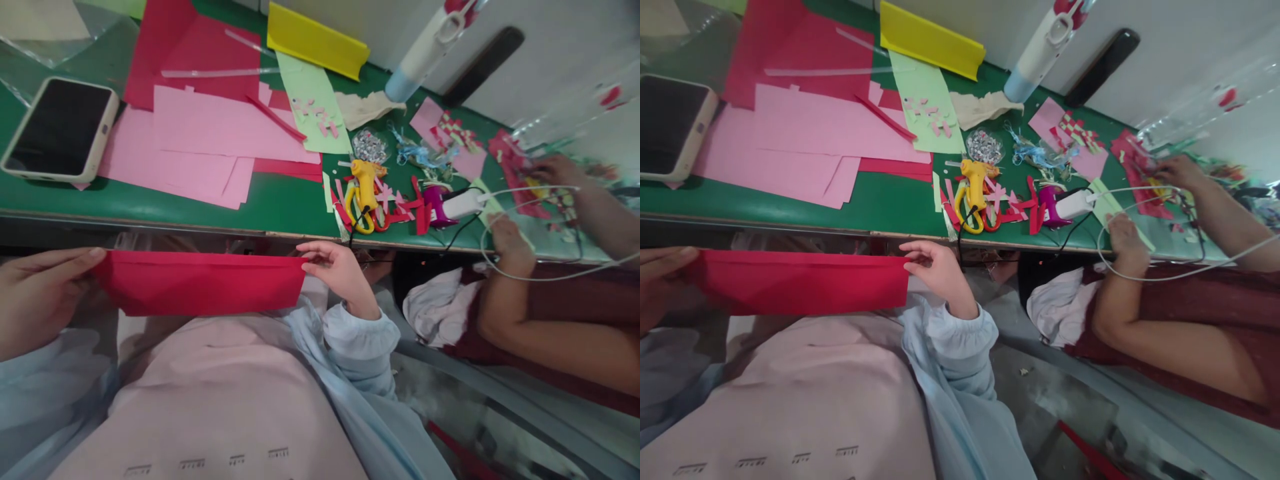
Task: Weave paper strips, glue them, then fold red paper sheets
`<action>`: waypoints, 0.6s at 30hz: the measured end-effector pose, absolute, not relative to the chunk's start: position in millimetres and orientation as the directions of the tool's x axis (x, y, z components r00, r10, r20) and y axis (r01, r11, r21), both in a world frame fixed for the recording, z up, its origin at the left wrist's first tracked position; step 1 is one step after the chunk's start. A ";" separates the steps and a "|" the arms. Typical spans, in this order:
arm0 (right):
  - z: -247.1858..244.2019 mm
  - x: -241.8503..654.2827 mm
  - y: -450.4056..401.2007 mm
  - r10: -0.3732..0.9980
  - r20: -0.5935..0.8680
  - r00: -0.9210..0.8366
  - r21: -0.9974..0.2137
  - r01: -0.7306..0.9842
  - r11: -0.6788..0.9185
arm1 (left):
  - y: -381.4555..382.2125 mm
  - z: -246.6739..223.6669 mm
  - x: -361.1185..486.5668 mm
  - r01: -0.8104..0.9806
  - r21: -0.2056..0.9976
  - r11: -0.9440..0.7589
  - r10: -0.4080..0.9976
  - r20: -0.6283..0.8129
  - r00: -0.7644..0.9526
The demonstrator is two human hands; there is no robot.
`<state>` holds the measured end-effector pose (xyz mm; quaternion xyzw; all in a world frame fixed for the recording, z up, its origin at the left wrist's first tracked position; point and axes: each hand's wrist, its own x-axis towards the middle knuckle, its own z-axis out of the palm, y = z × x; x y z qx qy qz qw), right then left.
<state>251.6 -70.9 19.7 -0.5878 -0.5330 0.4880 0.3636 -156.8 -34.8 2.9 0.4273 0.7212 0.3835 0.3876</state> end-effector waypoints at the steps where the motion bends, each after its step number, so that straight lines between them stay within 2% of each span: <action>1: 20.4 251.6 -71.6 0.981 -0.189 -0.049 -0.948 0.268 -0.169 | -34.8 7.3 -151.8 0.188 0.893 0.408 0.871 -0.320 -0.372; 3: 21.0 251.8 -72.6 0.979 -0.193 -0.058 -0.950 0.259 -0.172 | -35.2 17.3 -140.3 0.102 0.878 0.468 0.819 -0.388 -0.423; 5: 20.4 251.9 -73.0 0.981 -0.187 -0.050 -0.953 0.252 -0.169 | -35.6 24.6 -131.6 0.121 0.866 0.485 0.808 -0.392 -0.440; 8: 18.7 250.6 -71.9 0.989 -0.149 0.012 -0.957 0.251 -0.147 | -34.0 22.7 -129.9 0.432 0.783 0.448 0.881 -0.304 -0.363; 10: 19.0 247.4 -70.5 0.992 -0.116 0.051 -0.961 0.246 -0.125 | -31.7 14.9 -131.9 0.705 0.629 0.327 0.945 -0.214 -0.248; 12: 21.5 241.7 -68.9 0.994 -0.092 0.059 -0.967 0.232 -0.103 | -29.9 7.9 -128.7 0.855 0.489 0.175 0.984 -0.106 -0.141; 16: 30.4 224.7 -65.9 0.993 -0.119 0.027 -0.982 0.143 -0.121 | -32.2 13.0 -95.9 0.807 0.517 -0.285 0.957 0.203 0.208; 18: 34.3 216.2 -64.6 0.988 -0.154 0.002 -0.985 0.072 -0.154 | -35.3 23.0 -73.3 0.760 0.495 -0.422 0.906 0.229 0.355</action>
